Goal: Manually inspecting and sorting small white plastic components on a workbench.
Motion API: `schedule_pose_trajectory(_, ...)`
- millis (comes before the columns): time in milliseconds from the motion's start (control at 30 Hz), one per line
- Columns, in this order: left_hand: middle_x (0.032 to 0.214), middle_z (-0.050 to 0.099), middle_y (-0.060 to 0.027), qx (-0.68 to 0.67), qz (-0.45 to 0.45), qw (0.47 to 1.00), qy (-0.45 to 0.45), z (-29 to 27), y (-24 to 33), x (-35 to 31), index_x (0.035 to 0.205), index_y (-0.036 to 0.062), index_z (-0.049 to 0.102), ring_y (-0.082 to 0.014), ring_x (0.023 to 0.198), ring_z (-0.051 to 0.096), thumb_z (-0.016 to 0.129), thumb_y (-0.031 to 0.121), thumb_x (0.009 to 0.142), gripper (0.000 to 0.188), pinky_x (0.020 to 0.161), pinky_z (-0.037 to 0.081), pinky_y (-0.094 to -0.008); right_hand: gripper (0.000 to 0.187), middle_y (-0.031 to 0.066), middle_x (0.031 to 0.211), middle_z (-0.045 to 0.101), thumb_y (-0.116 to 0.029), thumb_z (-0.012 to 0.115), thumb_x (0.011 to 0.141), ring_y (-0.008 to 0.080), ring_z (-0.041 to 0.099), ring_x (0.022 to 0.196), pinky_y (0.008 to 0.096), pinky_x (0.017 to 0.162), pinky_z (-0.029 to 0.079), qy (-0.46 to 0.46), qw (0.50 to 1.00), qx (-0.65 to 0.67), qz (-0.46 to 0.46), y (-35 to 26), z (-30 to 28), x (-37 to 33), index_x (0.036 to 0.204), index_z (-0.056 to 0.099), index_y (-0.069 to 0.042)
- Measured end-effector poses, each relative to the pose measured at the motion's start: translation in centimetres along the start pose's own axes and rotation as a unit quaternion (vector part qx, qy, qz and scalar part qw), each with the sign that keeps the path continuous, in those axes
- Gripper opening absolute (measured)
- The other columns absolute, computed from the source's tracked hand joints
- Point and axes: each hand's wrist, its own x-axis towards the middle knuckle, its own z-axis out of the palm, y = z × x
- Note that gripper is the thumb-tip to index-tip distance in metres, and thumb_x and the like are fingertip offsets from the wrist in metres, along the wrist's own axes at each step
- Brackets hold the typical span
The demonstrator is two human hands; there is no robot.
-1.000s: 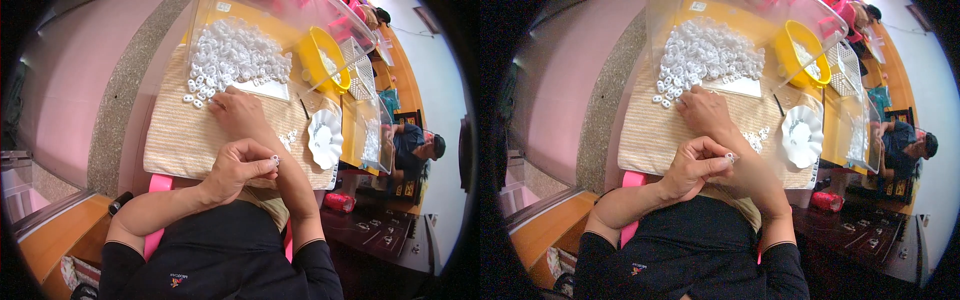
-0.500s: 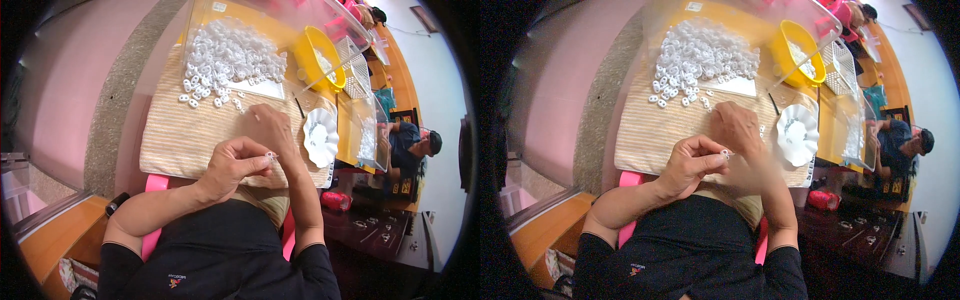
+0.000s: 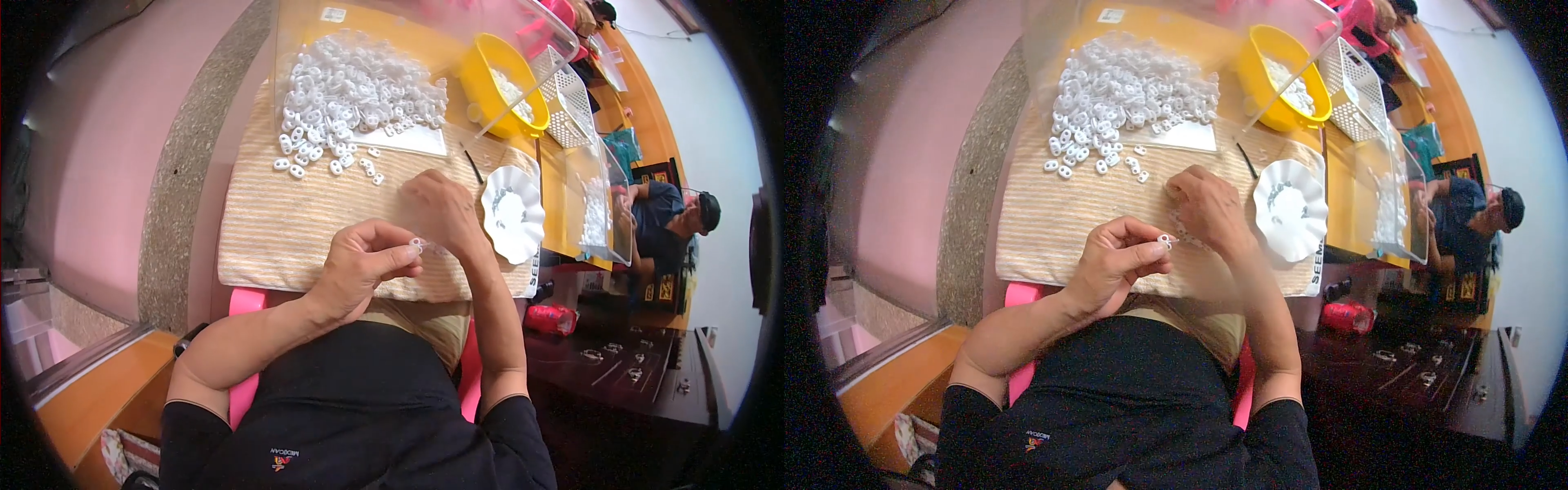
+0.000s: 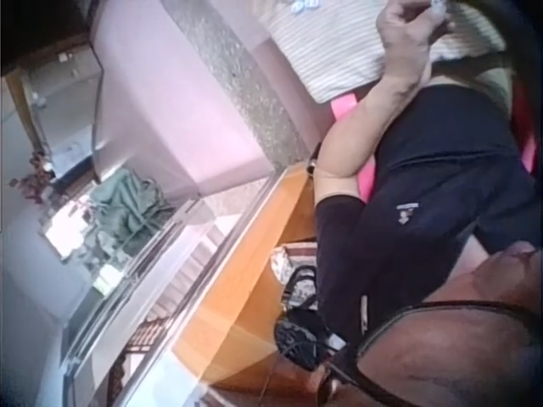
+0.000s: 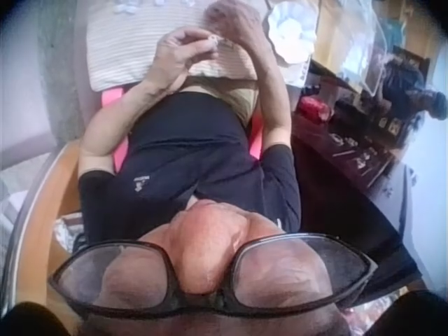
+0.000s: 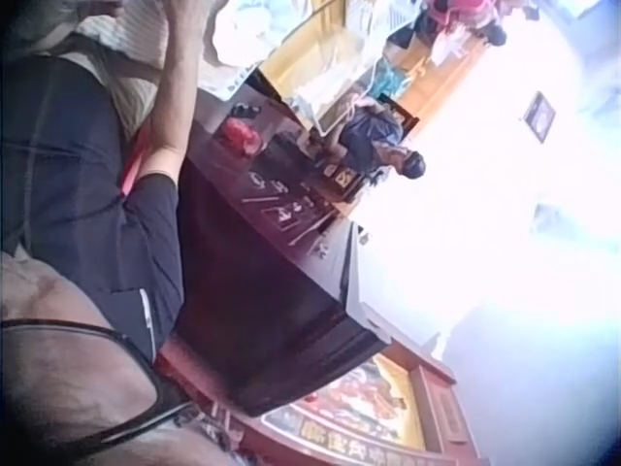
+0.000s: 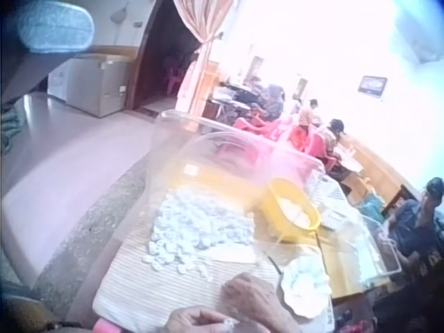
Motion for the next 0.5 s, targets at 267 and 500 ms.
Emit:
schedule_pose_trajectory(267,0.089,0.067,-0.0073,0.009,0.003,1.000,0.008,-0.22,-0.13,0.23,0.096,0.0016,0.063,-0.0144,0.077,0.066,0.065,0.001,0.086,0.010,0.074,0.058,-0.0298,0.020,0.0133,0.089,0.065,-0.020,0.066,0.080,0.0312,0.064,0.082,0.0384,0.073,0.049,0.003,0.999,0.033,0.021,-0.09,-0.07,0.42,0.093,0.066,-0.005)
schedule_pose_trajectory(500,0.089,0.067,-0.0073,0.006,0.000,1.000,0.012,-0.41,-0.10,0.38,0.097,0.0021,0.062,-0.0145,0.078,0.066,0.065,0.001,0.086,0.011,0.075,0.058,-0.0300,0.020,0.0146,0.088,0.066,-0.021,0.064,0.082,0.0319,0.064,0.081,0.0388,0.073,0.050,-0.008,0.999,0.035,0.021,-0.16,0.10,0.62,0.094,0.067,-0.005)
